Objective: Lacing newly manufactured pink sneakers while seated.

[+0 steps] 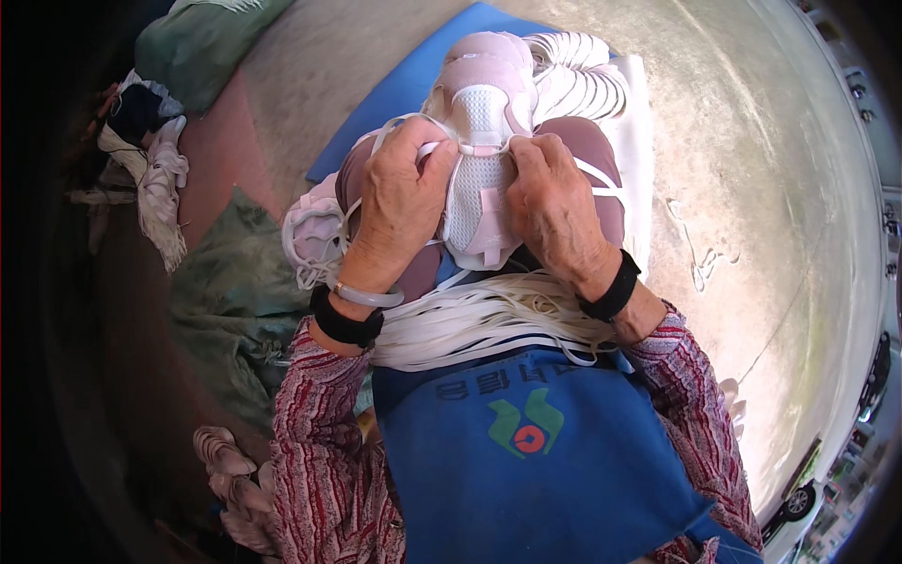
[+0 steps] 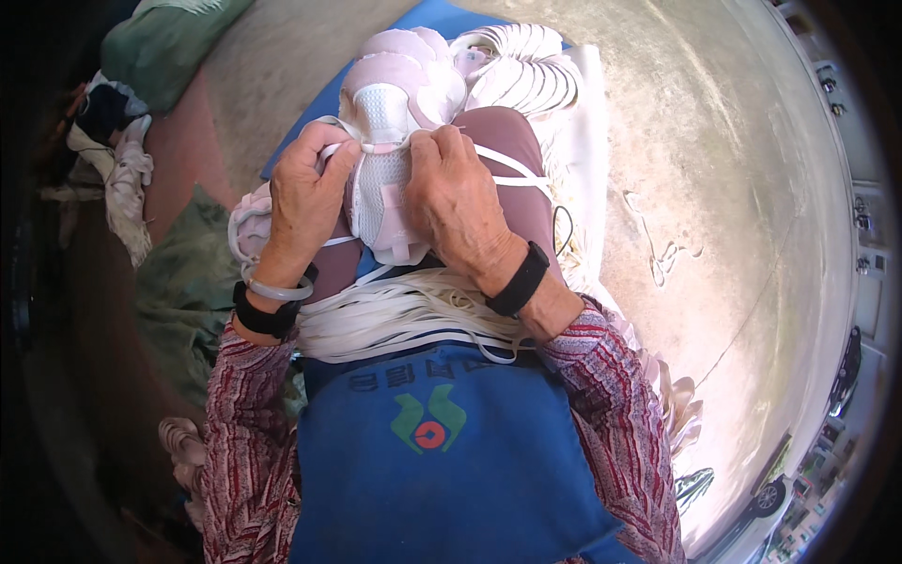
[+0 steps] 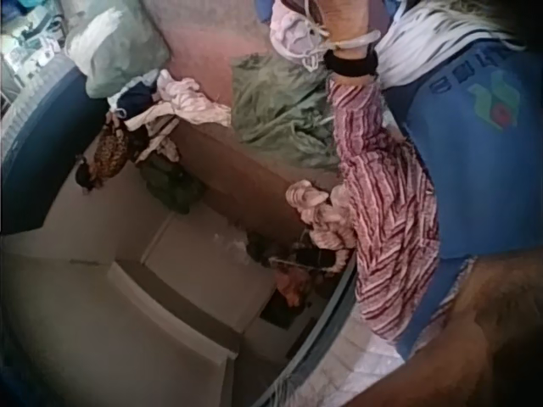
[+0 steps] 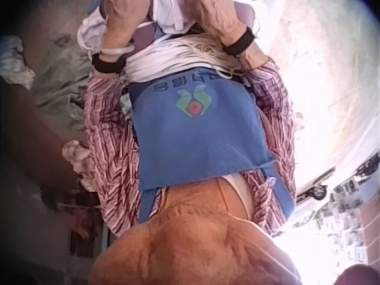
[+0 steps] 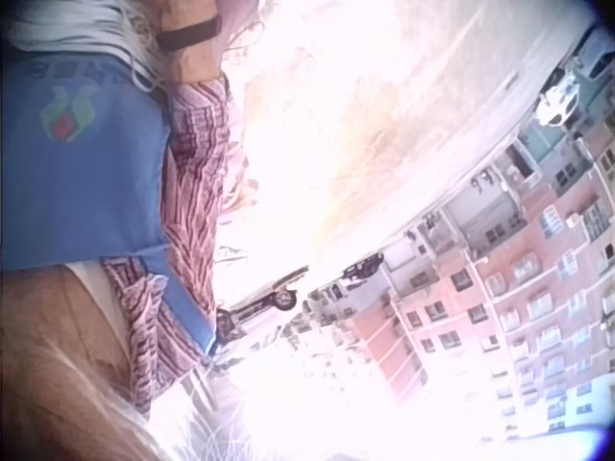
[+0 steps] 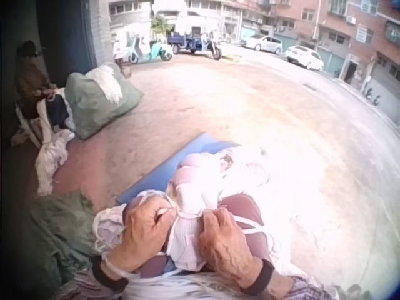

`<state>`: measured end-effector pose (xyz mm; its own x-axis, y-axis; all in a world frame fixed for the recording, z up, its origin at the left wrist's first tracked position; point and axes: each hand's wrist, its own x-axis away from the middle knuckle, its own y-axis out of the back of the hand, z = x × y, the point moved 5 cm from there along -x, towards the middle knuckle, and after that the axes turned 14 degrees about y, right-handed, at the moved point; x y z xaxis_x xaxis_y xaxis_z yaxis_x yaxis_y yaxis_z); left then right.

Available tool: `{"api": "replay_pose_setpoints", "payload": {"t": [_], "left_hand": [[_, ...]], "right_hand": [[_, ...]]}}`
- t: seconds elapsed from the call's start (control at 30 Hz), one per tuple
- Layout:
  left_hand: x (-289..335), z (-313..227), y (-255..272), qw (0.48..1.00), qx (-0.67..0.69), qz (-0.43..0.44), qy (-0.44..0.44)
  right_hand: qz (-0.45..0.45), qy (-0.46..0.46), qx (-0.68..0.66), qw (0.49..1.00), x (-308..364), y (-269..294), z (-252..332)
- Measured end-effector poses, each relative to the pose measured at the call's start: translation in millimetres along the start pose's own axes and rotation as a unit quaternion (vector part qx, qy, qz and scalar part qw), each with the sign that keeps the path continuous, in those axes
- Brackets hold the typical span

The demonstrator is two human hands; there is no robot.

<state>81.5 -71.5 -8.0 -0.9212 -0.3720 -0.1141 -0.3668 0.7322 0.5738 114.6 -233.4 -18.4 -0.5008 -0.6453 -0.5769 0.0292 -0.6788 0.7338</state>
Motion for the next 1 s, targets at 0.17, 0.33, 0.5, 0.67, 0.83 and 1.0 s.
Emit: {"api": "replay_pose_setpoints", "payload": {"t": [0.17, 0.33, 0.5, 0.67, 0.83, 1.0], "left_hand": [[0, 5, 1, 0.999, 0.021, -0.033, 0.027], [3, 12, -6, 0.994, 0.088, 0.001, 0.061], [3, 0, -2, 0.999, 0.009, -0.026, -0.02], [-3, 21, -7, 0.974, 0.189, 0.01, 0.127], [-1, 12, -7, 0.988, 0.131, -0.002, 0.079], [21, -11, 0, 0.995, -0.032, -0.049, -0.081]], "right_hand": [[0.004, -0.001, -0.052, 0.999, -8, 9, -4], [0.033, -0.001, -0.074, 0.997, -5, 14, 0], [0.091, 0.054, -0.004, 0.994, -5, 12, 8], [0.122, 0.146, 0.147, 0.971, -19, 7, 13], [0.093, 0.168, 0.179, 0.965, -21, 9, 15], [0.146, 0.231, 0.235, 0.933, -30, 3, 22]]}}
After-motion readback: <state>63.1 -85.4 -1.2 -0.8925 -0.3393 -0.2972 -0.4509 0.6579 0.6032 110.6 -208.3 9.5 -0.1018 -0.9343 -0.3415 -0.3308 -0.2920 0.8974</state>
